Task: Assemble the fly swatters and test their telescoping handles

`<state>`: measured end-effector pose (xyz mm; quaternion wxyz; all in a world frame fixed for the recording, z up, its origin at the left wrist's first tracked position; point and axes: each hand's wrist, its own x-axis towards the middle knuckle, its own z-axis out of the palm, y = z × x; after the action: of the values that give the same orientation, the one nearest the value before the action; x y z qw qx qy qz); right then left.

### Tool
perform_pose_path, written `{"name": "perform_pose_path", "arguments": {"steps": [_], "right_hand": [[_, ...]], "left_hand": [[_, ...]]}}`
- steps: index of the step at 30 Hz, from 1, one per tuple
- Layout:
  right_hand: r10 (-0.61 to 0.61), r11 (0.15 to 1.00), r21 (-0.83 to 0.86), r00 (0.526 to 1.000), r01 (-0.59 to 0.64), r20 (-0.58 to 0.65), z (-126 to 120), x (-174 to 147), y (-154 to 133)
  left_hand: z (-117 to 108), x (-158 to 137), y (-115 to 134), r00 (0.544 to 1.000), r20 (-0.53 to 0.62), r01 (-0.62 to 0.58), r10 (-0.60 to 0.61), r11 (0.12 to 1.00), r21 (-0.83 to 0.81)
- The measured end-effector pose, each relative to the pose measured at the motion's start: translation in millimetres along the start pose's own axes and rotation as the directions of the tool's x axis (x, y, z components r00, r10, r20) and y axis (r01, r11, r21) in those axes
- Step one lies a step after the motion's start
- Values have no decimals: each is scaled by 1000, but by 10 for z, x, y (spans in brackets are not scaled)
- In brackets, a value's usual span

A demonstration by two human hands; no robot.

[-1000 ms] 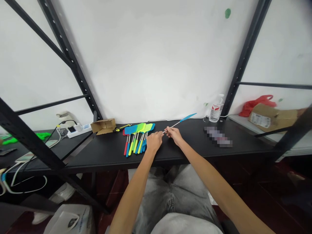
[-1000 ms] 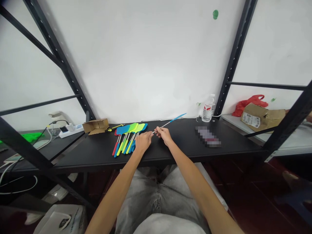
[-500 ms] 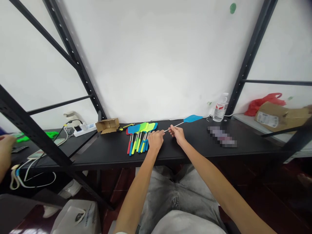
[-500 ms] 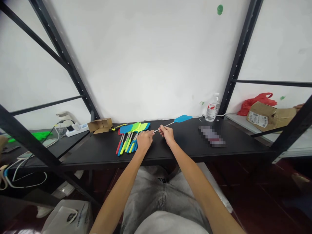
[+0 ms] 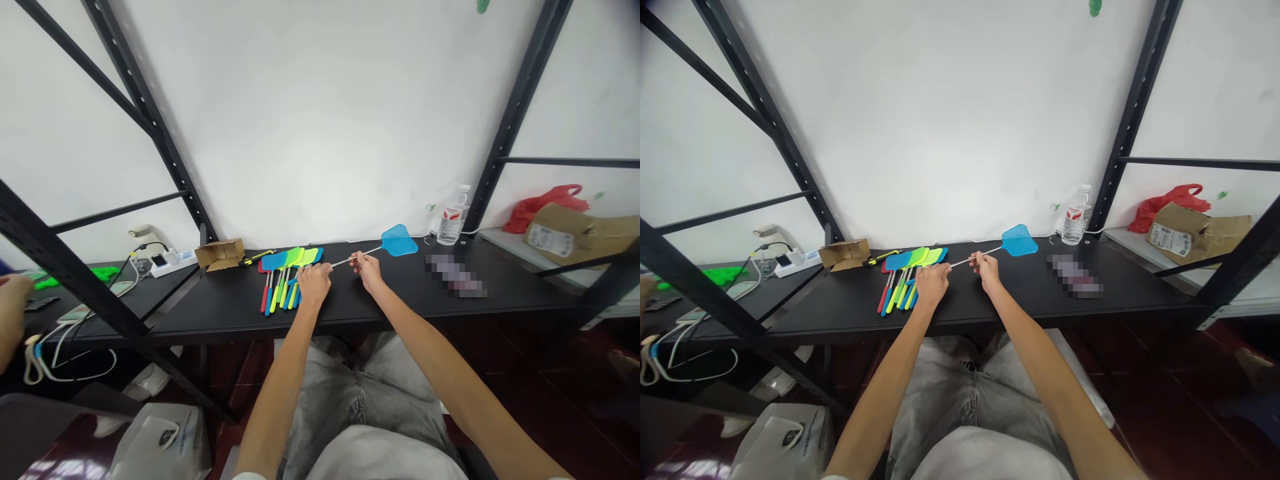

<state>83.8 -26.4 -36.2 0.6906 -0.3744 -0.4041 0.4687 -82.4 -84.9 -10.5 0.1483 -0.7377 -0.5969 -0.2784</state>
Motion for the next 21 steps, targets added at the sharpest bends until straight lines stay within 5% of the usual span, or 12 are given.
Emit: {"name": "perform_pose_path", "arguments": {"steps": [6, 11, 16, 21], "right_hand": [[-18, 1000, 15, 1000, 18, -12, -57, 36, -7], [-8, 986, -161, 978, 42, 207, -86, 4, -24], [-8, 958, -257, 904, 130, 427, -47, -45, -45], [-2, 981, -183, 939, 69, 343, -53, -41, -57]], "left_hand": [[-27, 1, -6, 999, 27, 28, -27, 999, -26], [8, -22, -74, 995, -59, -79, 75, 994, -76], [65, -15, -50, 968, -77, -245, 238, 965, -90], [73, 10, 6, 976, -58, -213, 209, 975, -60]]}}
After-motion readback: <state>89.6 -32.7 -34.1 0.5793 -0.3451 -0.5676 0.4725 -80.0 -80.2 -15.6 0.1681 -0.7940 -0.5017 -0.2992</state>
